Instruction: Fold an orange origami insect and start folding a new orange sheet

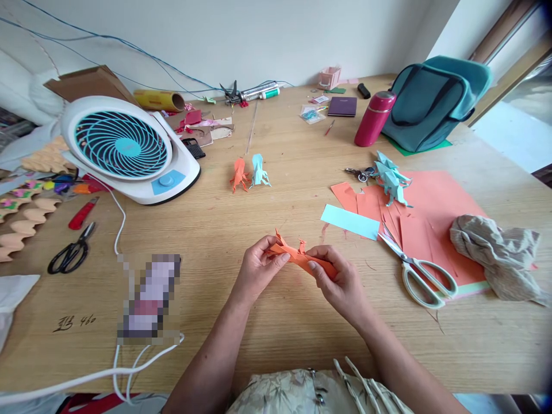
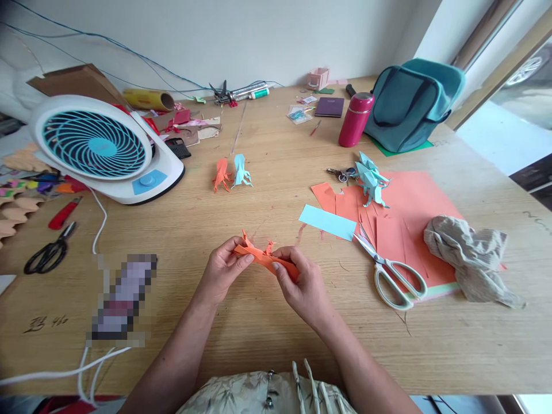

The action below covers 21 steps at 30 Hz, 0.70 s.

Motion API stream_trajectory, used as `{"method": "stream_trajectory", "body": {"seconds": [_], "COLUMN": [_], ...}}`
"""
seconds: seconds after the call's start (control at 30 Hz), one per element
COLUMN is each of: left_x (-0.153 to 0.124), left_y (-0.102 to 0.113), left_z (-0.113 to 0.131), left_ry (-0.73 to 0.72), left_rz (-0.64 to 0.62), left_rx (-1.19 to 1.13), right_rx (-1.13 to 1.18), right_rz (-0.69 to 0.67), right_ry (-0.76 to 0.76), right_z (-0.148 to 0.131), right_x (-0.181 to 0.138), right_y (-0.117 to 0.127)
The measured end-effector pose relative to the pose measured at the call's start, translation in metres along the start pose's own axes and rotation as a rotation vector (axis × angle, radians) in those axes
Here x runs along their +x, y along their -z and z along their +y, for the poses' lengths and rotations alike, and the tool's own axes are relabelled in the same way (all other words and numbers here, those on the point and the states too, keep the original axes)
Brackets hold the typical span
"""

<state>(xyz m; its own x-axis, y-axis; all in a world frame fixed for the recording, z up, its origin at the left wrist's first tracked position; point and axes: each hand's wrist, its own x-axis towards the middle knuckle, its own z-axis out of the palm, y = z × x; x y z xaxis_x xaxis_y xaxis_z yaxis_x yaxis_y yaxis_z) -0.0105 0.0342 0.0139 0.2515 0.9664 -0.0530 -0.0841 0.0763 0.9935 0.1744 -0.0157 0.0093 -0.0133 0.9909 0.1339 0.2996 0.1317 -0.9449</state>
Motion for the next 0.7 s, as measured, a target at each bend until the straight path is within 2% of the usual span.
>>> {"method": "stream_trajectory", "body": {"seconds": [0.27, 0.43, 0.7], "left_x": [-0.007, -0.009, -0.010], "left_y": [-0.006, -0.010, -0.005], "left_z": [0.003, 0.004, 0.007], "left_ry": [-0.105, -0.200, -0.143], "left_rz": [0.059, 0.068, 0.042], "left_rx": [0.133, 0.164, 0.151], "right_rx": [-0.081, -0.007, 0.107], "right_rz": [0.091, 0.093, 0.057], "right_ry": [0.085, 0.019, -0.049], "right_z": [-0.002, -0.003, -0.005], "right_x": [-0.004, -0.005, -0.004], "right_y": [-0.003, -0.005, -0.004]}}
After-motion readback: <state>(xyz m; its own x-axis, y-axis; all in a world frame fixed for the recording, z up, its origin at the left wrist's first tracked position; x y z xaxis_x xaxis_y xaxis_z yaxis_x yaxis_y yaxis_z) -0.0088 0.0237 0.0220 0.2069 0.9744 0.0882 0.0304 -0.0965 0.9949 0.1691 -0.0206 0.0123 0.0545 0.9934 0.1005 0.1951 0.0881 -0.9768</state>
